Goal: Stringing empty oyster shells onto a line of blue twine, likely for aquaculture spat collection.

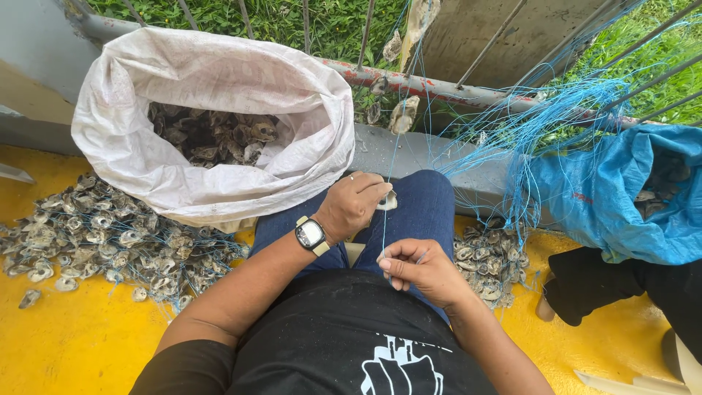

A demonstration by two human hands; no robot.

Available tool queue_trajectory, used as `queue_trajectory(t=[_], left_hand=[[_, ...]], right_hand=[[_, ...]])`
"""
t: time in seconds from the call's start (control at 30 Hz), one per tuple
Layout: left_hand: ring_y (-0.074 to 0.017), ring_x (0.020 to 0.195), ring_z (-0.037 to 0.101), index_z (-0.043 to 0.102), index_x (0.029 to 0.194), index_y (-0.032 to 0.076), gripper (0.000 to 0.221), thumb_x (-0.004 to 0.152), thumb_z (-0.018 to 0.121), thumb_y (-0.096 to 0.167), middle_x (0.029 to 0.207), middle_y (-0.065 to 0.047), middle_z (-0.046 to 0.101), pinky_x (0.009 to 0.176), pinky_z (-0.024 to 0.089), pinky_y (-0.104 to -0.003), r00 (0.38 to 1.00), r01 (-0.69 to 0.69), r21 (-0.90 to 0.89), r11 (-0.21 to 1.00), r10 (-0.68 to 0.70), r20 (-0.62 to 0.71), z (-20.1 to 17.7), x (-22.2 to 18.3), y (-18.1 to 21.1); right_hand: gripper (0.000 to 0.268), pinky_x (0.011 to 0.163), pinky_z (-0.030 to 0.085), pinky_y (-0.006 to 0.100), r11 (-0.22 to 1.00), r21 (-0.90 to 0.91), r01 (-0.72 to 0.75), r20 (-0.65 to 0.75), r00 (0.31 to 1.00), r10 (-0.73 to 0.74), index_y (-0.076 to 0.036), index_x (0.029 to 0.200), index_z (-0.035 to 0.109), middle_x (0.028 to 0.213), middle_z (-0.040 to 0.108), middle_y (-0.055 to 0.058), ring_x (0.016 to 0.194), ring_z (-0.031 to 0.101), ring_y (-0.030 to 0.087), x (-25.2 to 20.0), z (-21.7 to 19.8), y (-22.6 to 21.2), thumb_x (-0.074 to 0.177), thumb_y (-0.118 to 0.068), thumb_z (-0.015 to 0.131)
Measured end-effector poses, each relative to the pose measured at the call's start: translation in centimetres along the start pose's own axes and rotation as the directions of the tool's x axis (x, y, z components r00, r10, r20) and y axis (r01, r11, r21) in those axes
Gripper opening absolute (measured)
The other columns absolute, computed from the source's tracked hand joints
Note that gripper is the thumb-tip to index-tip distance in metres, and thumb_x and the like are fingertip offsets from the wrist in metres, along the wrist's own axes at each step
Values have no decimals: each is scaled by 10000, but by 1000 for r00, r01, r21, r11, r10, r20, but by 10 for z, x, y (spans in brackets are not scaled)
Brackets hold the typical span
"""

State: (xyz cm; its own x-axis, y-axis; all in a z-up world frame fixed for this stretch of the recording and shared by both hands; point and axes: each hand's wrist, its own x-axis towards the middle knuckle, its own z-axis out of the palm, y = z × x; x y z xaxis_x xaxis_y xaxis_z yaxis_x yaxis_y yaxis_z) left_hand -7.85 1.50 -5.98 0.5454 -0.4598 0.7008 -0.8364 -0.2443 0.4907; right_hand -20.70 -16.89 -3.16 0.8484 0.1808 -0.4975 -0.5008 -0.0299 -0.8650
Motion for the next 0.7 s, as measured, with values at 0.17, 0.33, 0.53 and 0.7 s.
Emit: queue_trajectory(t=[0.17,0.33,0.53,0.7], left_hand=[[-253,862,693,709,1086,9,216,874,687,-29,1027,-109,711,759,582,-357,999,-33,55,998,32,11,0,1,2],[-165,827,734,756,991,-13,109,893,734,29,927,-101,754,736,564,-269,915,394,-383,836,-396,77,8,-5,0],[-69,759,709,776,998,-5,143,895,759,93,863,-64,783,687,574,-224,745,633,-636,441,-568,349,20,-17,6],[-62,753,698,768,977,2,125,897,751,98,849,-55,773,669,558,-220,763,622,-591,513,-567,311,9,-11,9]], right_hand=[[156,550,484,241,1000,0,10,6,1000,-10,-29,930,775,727,699,22,600,624,92,-2,-3,-5,867,-171,780],[129,789,547,332,407,-866,289,-178,583,-793,-29,941,767,934,724,82,881,676,178,9,-16,-22,921,-152,731],[181,812,556,346,853,-405,329,-480,718,-504,-33,990,775,913,783,41,858,701,141,70,-34,-47,935,-196,720],[223,880,523,351,855,307,419,-228,904,-361,-26,1053,732,986,762,84,945,685,170,85,-30,-48,962,-229,716]])
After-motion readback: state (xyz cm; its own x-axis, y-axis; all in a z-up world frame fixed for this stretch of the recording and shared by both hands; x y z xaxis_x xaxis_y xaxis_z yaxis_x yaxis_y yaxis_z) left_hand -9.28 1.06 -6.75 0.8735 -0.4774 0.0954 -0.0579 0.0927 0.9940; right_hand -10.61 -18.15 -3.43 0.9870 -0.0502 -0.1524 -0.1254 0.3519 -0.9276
